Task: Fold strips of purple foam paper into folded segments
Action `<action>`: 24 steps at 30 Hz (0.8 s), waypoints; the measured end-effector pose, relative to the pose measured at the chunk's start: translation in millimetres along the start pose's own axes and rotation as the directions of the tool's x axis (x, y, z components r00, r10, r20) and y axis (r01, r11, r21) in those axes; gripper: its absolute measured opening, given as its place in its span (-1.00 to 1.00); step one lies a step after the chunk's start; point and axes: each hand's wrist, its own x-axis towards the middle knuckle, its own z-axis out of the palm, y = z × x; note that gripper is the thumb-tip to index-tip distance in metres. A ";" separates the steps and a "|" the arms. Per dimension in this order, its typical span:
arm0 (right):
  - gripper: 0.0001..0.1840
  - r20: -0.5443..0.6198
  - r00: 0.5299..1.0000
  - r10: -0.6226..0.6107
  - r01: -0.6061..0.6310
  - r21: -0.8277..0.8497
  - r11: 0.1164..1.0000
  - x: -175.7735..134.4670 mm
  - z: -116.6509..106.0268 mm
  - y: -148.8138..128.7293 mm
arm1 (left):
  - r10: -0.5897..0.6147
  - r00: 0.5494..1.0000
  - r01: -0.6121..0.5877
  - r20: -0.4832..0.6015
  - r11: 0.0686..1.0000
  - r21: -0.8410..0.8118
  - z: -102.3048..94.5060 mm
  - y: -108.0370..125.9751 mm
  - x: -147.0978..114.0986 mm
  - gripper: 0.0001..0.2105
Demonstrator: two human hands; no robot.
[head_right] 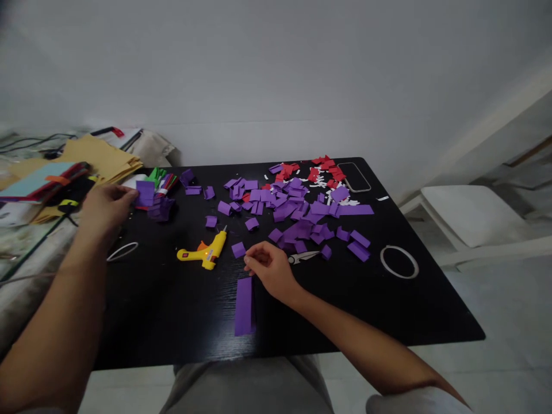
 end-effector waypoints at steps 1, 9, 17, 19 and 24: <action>-0.73 -0.002 1.000 0.003 -0.003 -0.006 1.000 0.0 0.2 -0.5 | -0.069 0.997 0.067 0.024 0.996 0.058 0.1 -4.6 3.0 -0.64; -0.76 0.008 1.000 0.015 -0.015 -0.006 1.000 -1.3 0.7 -0.3 | -0.249 0.951 0.164 0.185 0.910 0.381 16.1 -0.6 -6.6 -0.81; -0.77 0.024 0.999 0.021 -0.021 -0.022 1.000 -1.6 -0.3 1.9 | -0.311 0.885 0.080 0.346 0.834 0.545 28.0 17.3 -14.0 -0.44; -0.78 0.025 0.999 0.022 -0.021 -0.019 1.000 -1.9 -0.3 1.7 | -0.312 0.876 0.065 0.367 0.832 0.551 31.0 19.8 -17.3 -0.41; -0.78 0.028 0.999 0.021 -0.021 -0.005 1.000 -2.1 -0.7 2.7 | -0.299 0.885 0.072 0.357 0.845 0.530 34.7 22.3 -23.7 -0.63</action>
